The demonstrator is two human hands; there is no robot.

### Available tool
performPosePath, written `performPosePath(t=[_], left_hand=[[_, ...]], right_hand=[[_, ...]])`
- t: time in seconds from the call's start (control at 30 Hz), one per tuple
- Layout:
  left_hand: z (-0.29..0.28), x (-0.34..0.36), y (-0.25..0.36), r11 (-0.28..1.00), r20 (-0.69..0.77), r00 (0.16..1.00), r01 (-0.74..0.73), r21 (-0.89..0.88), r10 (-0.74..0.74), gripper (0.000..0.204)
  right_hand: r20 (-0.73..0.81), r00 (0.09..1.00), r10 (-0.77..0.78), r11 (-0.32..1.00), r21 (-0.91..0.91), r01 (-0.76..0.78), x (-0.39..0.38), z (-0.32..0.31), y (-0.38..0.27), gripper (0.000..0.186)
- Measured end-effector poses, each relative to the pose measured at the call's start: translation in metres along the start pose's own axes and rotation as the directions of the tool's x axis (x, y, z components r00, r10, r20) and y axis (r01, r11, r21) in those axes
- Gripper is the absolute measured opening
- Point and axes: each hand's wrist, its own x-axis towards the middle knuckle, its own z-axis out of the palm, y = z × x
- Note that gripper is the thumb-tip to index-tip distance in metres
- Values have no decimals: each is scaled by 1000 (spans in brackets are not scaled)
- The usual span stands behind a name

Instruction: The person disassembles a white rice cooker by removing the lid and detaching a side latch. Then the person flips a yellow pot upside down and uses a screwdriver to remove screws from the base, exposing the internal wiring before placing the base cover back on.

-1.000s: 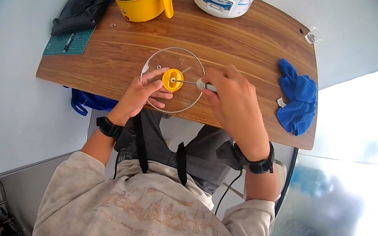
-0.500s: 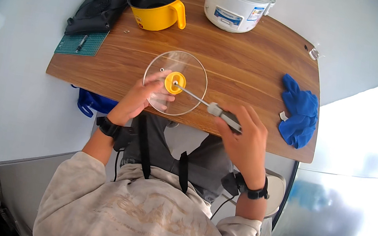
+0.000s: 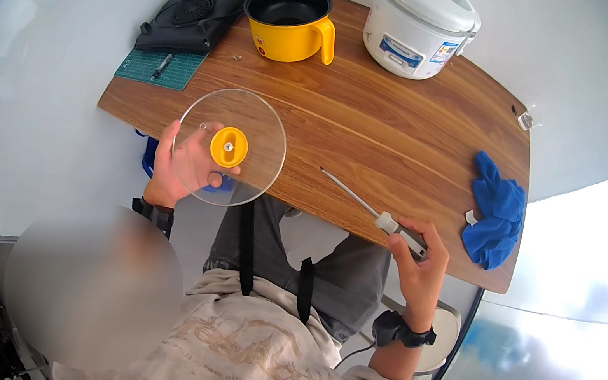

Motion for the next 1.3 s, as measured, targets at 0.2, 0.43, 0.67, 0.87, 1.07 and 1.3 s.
performPosePath(t=[0.2, 0.43, 0.67, 0.87, 1.07, 1.3], left_hand=[[-9, 5, 5, 981, -17, 998, -63, -183, 61, 87], [-12, 0, 56, 760, -178, 839, -349, 549, 514, 85], [-12, -3, 89, -361, 93, 770, 185, 914, 631, 72], [-37, 12, 75, -628, 76, 875, 280, 726, 478, 72], [-53, 20, 58, -662, 141, 887, 214, 718, 439, 67], [-55, 27, 42, -699, 128, 898, 230, 677, 420, 62]], right_hand=[[29, 1000, 0, 999, 37, -1, -1, 4, 6, 24], [20, 1000, 20, 1000, 22, -20, -3, 3, 6, 26], [-1, 1000, 30, 999, 40, -29, -1, 12, 6, 25], [28, 1000, -4, 1000, -14, 4, -1, 13, 13, 26], [3, 999, 34, 999, 1, -34, -5, 13, 11, 26], [-1, 999, 53, 998, 17, -53, -7, 13, 13, 24]])
